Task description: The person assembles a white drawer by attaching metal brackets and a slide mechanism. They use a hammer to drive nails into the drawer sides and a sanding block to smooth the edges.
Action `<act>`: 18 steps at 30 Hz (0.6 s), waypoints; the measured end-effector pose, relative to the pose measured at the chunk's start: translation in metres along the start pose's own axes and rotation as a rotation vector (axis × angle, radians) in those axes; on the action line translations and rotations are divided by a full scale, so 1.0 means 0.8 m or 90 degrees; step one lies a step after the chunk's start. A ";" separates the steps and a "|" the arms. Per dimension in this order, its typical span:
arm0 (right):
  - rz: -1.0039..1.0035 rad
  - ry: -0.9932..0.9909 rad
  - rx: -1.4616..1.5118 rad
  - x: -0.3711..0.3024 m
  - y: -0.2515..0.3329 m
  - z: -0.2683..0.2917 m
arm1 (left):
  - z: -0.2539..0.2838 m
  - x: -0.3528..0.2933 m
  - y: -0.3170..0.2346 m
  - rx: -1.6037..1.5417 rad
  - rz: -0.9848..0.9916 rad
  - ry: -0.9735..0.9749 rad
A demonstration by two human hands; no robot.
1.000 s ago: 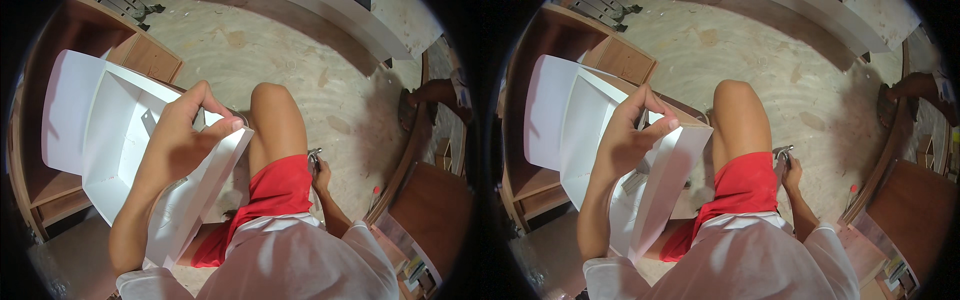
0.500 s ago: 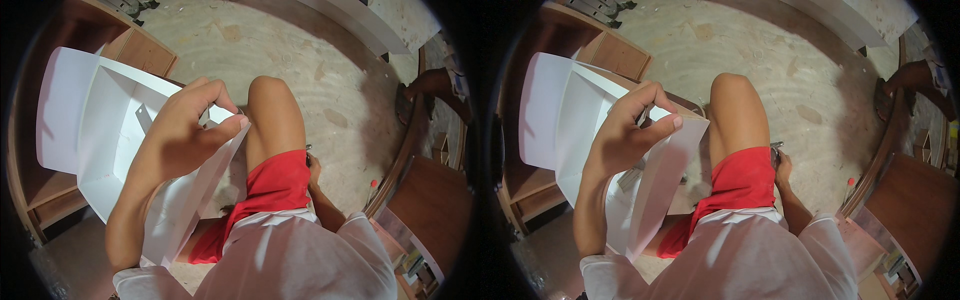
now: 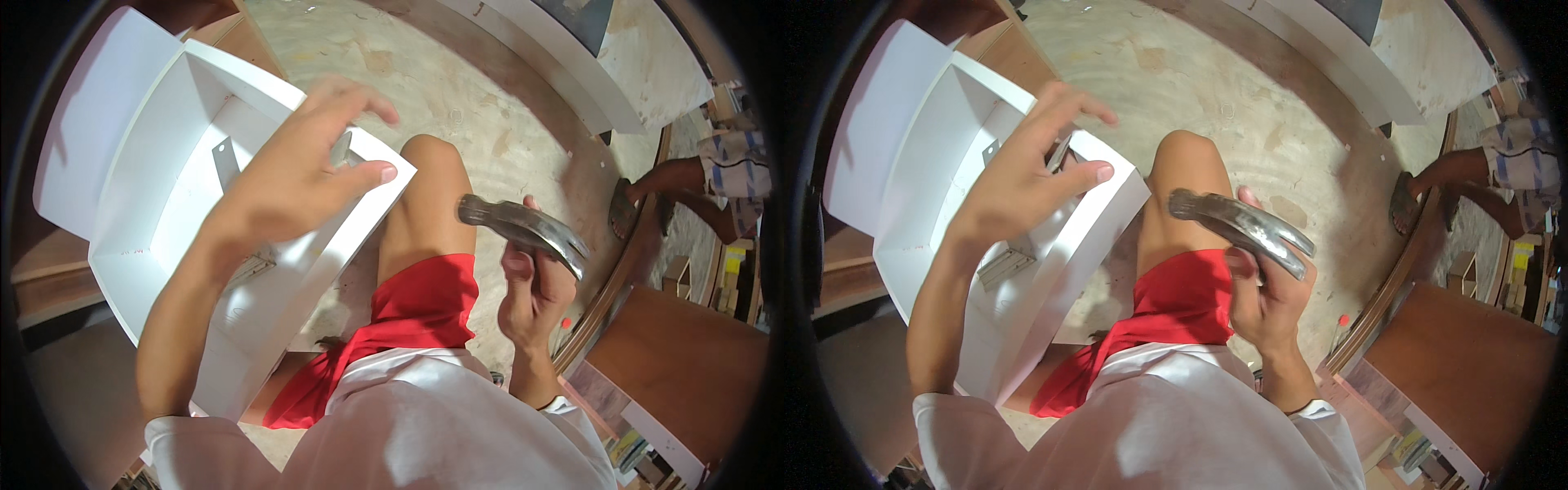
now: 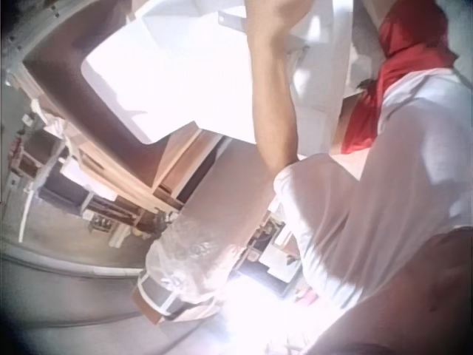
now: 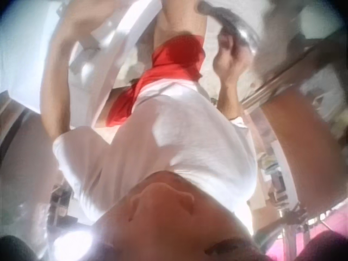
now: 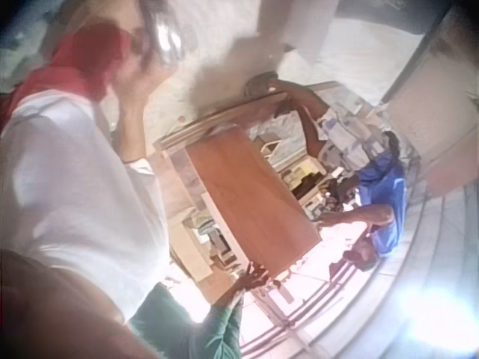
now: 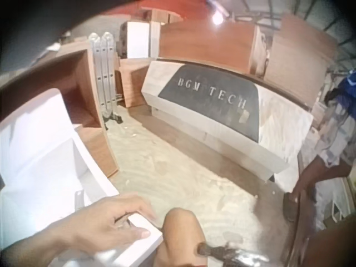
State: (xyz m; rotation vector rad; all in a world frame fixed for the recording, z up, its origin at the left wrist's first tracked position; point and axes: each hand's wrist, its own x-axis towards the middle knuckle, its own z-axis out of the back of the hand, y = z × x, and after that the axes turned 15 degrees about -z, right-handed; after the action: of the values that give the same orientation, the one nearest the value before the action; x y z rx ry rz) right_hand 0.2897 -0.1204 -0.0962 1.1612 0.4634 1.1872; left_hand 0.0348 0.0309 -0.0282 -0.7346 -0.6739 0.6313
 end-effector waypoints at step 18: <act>0.217 0.265 -0.292 0.093 0.126 -0.030 | -0.015 -0.129 -0.038 0.100 -0.037 -0.100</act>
State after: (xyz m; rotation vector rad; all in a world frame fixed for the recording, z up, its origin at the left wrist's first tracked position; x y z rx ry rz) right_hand 0.2505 -0.0508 0.0033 0.6063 0.2821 1.7382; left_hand -0.0120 -0.0655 -0.0446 -0.5216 -0.7781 0.6852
